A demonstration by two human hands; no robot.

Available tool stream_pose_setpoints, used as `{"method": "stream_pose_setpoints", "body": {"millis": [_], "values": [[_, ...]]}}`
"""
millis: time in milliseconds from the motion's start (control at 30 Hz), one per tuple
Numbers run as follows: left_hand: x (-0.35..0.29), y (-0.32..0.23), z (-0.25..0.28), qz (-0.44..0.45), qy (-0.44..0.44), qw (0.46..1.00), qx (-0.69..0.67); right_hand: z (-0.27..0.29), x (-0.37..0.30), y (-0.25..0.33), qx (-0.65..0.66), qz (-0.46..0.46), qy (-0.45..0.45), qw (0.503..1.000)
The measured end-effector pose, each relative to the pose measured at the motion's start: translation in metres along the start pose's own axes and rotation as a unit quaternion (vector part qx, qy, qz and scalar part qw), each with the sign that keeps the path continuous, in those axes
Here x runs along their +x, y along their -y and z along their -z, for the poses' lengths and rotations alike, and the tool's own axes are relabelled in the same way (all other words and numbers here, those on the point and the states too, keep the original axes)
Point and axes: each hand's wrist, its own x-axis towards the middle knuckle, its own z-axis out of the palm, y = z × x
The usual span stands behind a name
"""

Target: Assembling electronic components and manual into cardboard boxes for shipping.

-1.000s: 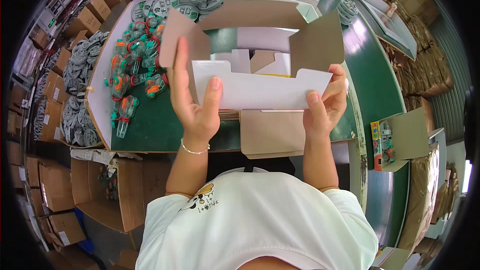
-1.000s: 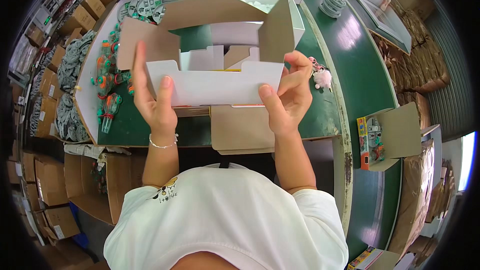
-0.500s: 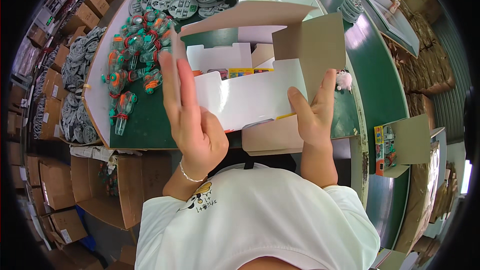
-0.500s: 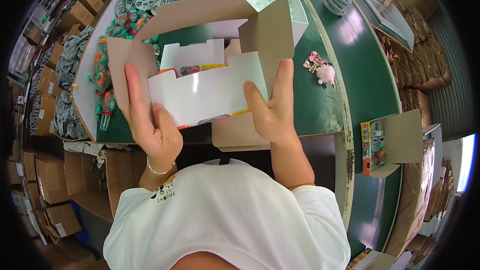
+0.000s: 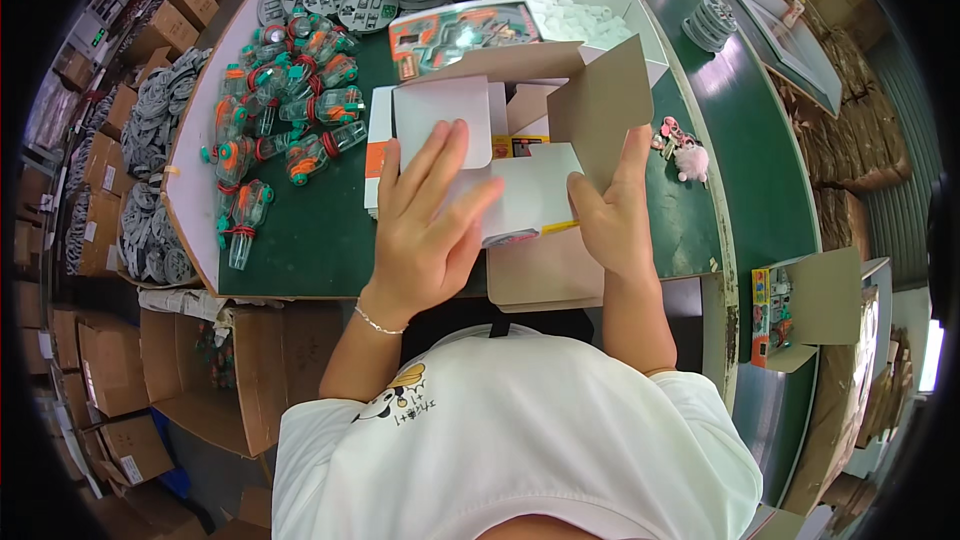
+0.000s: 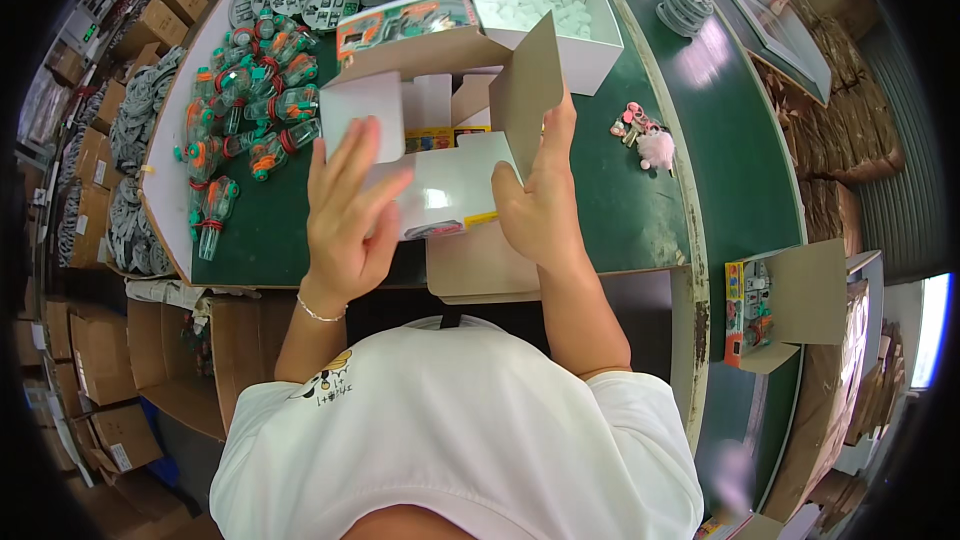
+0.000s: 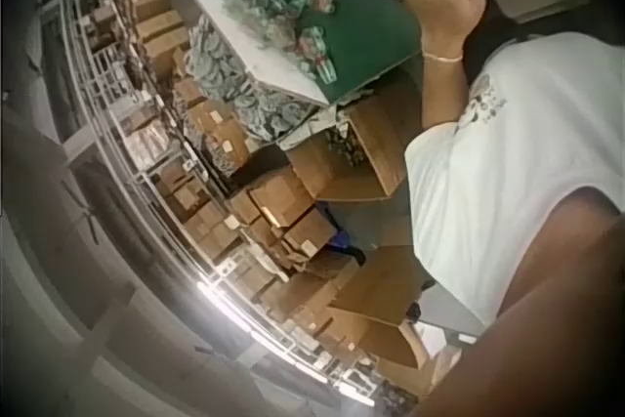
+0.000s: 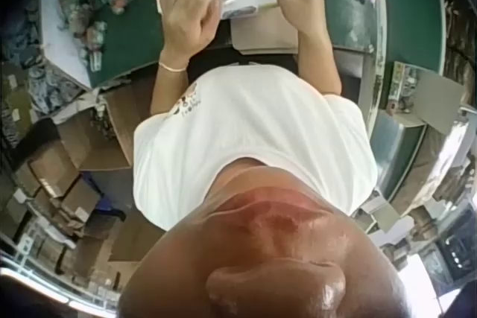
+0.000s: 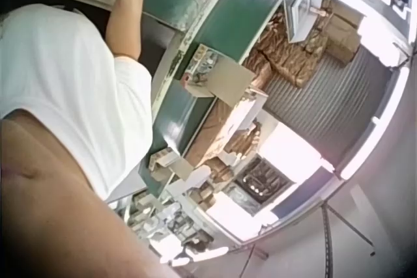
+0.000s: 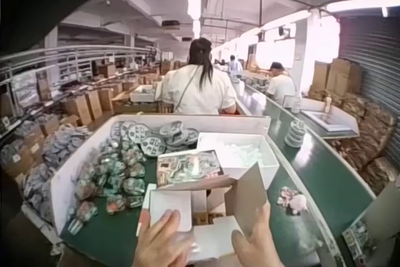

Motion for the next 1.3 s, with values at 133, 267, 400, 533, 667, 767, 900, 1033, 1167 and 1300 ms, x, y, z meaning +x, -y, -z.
{"method": "stream_pose_setpoints", "body": {"millis": [133,267,400,533,667,767,900,1033,1167,1300], "values": [[0.010,-0.010,0.009,0.054,0.114,0.991,0.054,-0.004,0.000,0.003,-0.025,0.086,0.003,0.996],[0.012,0.001,0.009,0.101,0.117,0.988,0.001,0.002,0.002,-0.011,-0.167,0.200,0.043,0.964],[0.017,0.029,0.025,0.117,0.162,0.975,-0.094,0.014,0.019,-0.016,-0.117,0.107,0.142,0.977],[0.032,0.054,0.036,0.082,0.158,0.980,-0.086,0.037,0.062,-0.017,-0.081,0.036,0.203,0.975],[0.052,0.066,0.026,0.099,0.053,0.984,-0.141,0.040,0.088,-0.012,-0.050,-0.019,0.208,0.977],[0.061,0.075,0.023,0.102,0.062,0.974,-0.191,0.045,0.103,-0.014,-0.044,0.031,0.257,0.965],[0.067,0.085,0.026,0.048,0.195,0.962,-0.185,0.047,0.115,-0.006,-0.121,0.179,0.332,0.918],[0.073,0.089,0.024,0.025,0.257,0.958,-0.124,0.030,0.111,-0.009,-0.209,0.234,0.295,0.903],[0.081,0.084,0.017,0.040,0.278,0.952,-0.118,0.003,0.098,-0.014,-0.308,0.219,0.167,0.911],[0.081,0.069,0.008,0.011,0.261,0.964,-0.057,-0.009,0.096,-0.023,-0.376,0.245,0.112,0.887]]}}
